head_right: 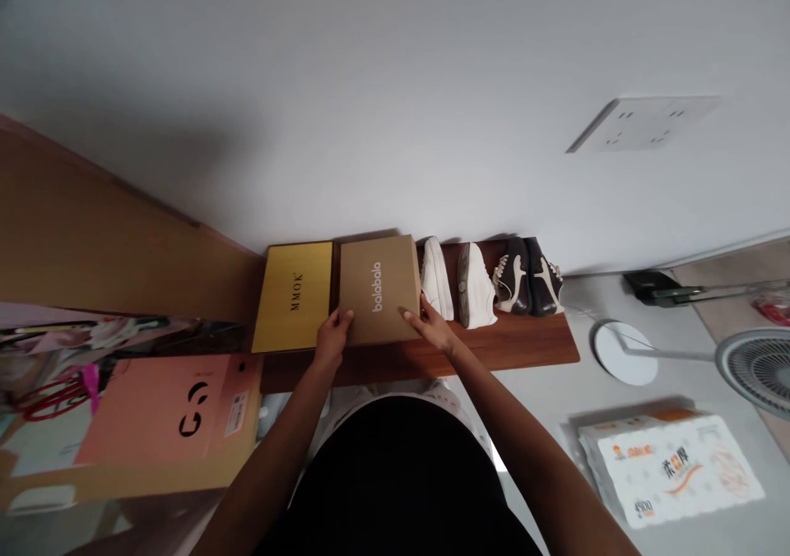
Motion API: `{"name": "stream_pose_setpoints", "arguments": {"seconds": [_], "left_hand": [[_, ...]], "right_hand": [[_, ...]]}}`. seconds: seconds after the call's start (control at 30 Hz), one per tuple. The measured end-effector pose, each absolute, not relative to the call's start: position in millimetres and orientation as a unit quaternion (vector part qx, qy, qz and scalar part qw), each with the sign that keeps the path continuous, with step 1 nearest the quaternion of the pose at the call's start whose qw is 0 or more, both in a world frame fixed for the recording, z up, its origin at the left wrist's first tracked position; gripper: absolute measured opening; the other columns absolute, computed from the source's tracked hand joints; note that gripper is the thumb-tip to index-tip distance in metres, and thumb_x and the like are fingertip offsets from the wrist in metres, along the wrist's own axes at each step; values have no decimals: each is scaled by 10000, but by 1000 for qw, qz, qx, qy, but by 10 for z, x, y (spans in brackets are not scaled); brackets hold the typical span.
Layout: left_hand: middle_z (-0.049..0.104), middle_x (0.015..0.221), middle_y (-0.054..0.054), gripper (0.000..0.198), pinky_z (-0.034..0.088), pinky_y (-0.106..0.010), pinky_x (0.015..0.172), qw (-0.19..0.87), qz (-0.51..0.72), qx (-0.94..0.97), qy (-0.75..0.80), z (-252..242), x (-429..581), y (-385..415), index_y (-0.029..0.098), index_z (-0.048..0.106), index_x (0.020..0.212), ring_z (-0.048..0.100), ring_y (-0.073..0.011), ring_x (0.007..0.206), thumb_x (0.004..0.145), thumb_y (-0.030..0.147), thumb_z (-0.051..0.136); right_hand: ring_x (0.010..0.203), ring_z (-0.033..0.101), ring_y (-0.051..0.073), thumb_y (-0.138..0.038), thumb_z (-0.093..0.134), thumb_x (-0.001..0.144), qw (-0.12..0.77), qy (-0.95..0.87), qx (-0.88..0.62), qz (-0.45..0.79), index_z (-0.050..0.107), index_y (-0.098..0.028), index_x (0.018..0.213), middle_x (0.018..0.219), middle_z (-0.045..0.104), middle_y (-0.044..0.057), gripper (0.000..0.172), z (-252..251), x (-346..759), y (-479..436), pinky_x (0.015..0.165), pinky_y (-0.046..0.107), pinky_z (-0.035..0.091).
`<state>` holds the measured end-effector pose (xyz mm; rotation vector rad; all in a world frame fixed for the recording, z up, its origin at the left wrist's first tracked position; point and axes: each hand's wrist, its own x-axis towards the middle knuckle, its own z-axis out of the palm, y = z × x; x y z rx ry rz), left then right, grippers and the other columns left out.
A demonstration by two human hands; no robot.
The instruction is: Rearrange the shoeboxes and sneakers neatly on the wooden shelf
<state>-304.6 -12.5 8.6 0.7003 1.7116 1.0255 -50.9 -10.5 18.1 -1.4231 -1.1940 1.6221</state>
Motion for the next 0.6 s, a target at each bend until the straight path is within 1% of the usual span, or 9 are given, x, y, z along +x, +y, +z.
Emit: {"name": "stream_pose_setpoints", "arguments": {"seconds": [0.1,0.17,0.27,0.33,0.37,0.53,0.6], "left_hand": [[708,1253,-92,467,485,-360,1050,468,407,302,724,47,-3057,-39,187,660,1288,652,-226,1183,864,378,701],[716,1237,-95,472,502,-347,1024,453,391,311,738,-2,-3058,12,191,652,1301,661,-222,1167,869,378,696],[720,1228,-100,480,512,-342,1005,436,368,326,754,-72,-3047,70,195,637,1324,668,-225,1156,879,370,684],[718,1231,-100,477,511,-346,1003,427,356,335,761,-108,-3033,99,194,632,1333,666,-231,1160,887,360,672],[718,1231,-99,471,512,-346,1001,423,352,338,763,-124,-3024,112,195,632,1333,665,-232,1161,892,356,664],[717,1235,-92,435,513,-333,995,418,344,343,768,-188,-2986,188,198,638,1328,671,-227,1149,911,324,623],[714,1241,-97,437,508,-331,999,416,342,348,767,-205,-2985,209,190,635,1329,668,-225,1154,910,315,619]], "right_hand": [[1277,572,255,-563,625,857,305,-459,-547,629,403,-231,1514,1413,597,69,769,123,-587,4,1107,436,449],[1227,600,254,-557,600,869,284,-460,-565,623,425,-218,1492,1376,620,81,731,76,-618,63,1055,427,495],[1070,659,254,-561,565,888,238,-463,-597,610,414,-227,1486,1319,645,99,701,23,-634,129,873,413,591],[979,672,244,-564,534,907,205,-467,-611,605,375,-240,1501,1294,647,104,694,6,-637,167,752,391,613],[963,672,239,-563,519,917,196,-469,-614,604,352,-246,1509,1297,639,105,693,1,-640,184,717,380,614],[1066,645,267,-547,481,941,189,-462,-618,607,284,-249,1531,1403,547,132,690,-22,-672,257,673,366,620],[1086,638,279,-525,473,948,181,-464,-625,602,261,-248,1540,1416,535,141,686,-41,-682,273,655,367,621]]}}
